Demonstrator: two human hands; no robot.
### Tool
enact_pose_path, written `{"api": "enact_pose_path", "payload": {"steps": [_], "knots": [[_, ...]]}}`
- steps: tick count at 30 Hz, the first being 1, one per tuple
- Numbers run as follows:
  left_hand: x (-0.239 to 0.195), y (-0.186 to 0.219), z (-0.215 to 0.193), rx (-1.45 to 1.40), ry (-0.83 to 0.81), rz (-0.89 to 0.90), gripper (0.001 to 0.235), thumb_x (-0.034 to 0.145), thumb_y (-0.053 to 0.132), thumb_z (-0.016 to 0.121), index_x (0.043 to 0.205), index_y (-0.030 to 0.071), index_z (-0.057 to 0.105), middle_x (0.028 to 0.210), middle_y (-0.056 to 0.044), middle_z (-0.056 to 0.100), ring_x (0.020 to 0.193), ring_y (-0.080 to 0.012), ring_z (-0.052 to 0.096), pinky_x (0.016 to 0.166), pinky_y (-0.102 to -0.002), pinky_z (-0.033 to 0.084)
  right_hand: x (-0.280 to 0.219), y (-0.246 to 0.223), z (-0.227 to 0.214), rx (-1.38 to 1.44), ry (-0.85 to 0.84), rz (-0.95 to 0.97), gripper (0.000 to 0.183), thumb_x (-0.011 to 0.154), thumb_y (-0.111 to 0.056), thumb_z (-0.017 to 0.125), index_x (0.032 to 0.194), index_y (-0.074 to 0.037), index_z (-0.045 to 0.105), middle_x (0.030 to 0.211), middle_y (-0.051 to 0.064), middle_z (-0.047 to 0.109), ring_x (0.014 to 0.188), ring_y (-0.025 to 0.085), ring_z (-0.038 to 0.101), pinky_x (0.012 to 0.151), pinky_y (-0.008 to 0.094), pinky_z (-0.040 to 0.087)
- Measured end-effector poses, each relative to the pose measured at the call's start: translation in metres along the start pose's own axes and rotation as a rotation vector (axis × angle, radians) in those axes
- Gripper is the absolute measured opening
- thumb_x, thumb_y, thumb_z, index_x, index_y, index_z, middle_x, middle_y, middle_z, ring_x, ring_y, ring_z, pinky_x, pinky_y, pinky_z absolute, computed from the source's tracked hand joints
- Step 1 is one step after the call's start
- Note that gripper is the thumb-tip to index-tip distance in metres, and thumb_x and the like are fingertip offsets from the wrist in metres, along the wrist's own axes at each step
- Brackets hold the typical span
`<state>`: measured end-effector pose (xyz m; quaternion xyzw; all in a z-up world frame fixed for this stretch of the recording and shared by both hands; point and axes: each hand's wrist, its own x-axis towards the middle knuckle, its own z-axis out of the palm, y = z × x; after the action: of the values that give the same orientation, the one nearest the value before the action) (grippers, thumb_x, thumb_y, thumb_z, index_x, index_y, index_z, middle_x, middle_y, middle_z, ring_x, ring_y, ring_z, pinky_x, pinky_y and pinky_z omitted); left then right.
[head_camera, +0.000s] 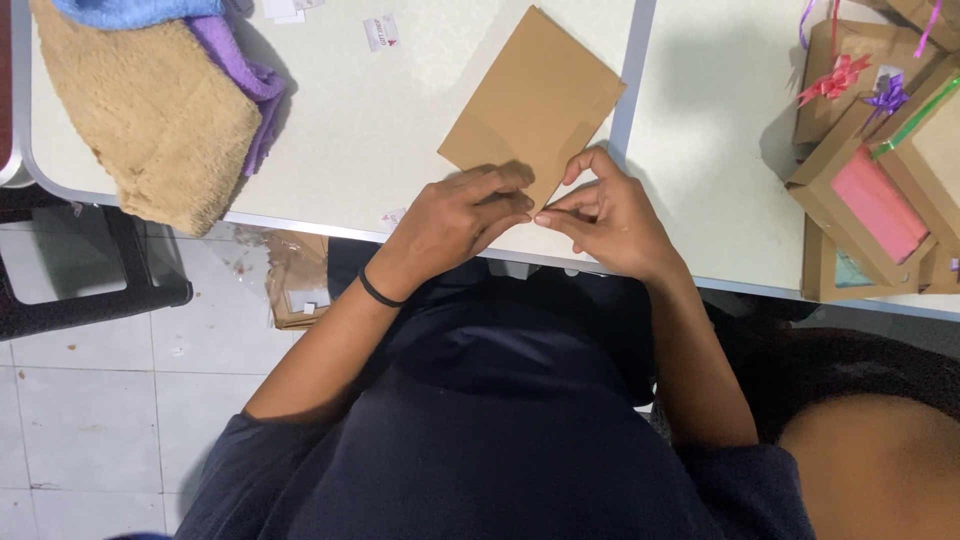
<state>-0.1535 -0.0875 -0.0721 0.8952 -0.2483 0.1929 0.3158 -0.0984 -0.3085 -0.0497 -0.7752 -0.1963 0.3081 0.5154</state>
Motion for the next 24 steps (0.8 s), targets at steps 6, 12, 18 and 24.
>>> {"api": "enact_pose_path", "payload": {"steps": [6,12,18,24], "knots": [[0.006,0.000,-0.006,-0.109,-0.022,-0.016,0.012,0.093,0.022,0.078,0.086,0.013,0.077,0.096,0.001,0.071,0.085,-0.0177,0.071,0.074,-0.026,0.057,-0.002,0.005,0.002,-0.097,0.062,-0.065,0.034,0.088,-0.002,0.077,0.112,-0.001,0.052,0.090,0.023,0.078,0.052,0.020,0.067,0.050,0.028,0.053],[0.008,-0.002,-0.006,-0.157,-0.028,-0.024,0.009,0.091,0.020,0.081,0.088,0.012,0.079,0.094,0.000,0.073,0.086,-0.0188,0.071,0.077,-0.027,0.056,0.000,0.003,-0.001,-0.377,0.242,-0.146,0.045,0.075,-0.009,0.094,0.108,-0.003,0.064,0.074,0.021,0.072,0.057,0.034,0.070,0.051,0.037,0.055],[0.001,0.003,0.003,-0.033,0.047,-0.018,0.022,0.086,0.029,0.086,0.093,0.011,0.074,0.093,-0.001,0.071,0.088,-0.0205,0.068,0.070,-0.028,0.058,0.009,0.031,-0.002,-0.641,0.450,-0.496,0.046,0.072,-0.024,0.102,0.097,-0.004,0.069,0.068,0.013,0.069,0.055,0.028,0.066,0.051,0.034,0.055],[-0.005,0.010,0.014,0.095,0.108,-0.038,0.013,0.088,0.021,0.082,0.088,0.013,0.071,0.092,0.001,0.070,0.092,-0.0180,0.065,0.073,-0.024,0.057,0.003,0.022,-0.023,-0.757,0.670,-0.630,0.033,0.090,-0.024,0.094,0.108,-0.006,0.074,0.086,0.007,0.063,0.072,0.026,0.062,0.062,0.036,0.053]]}}
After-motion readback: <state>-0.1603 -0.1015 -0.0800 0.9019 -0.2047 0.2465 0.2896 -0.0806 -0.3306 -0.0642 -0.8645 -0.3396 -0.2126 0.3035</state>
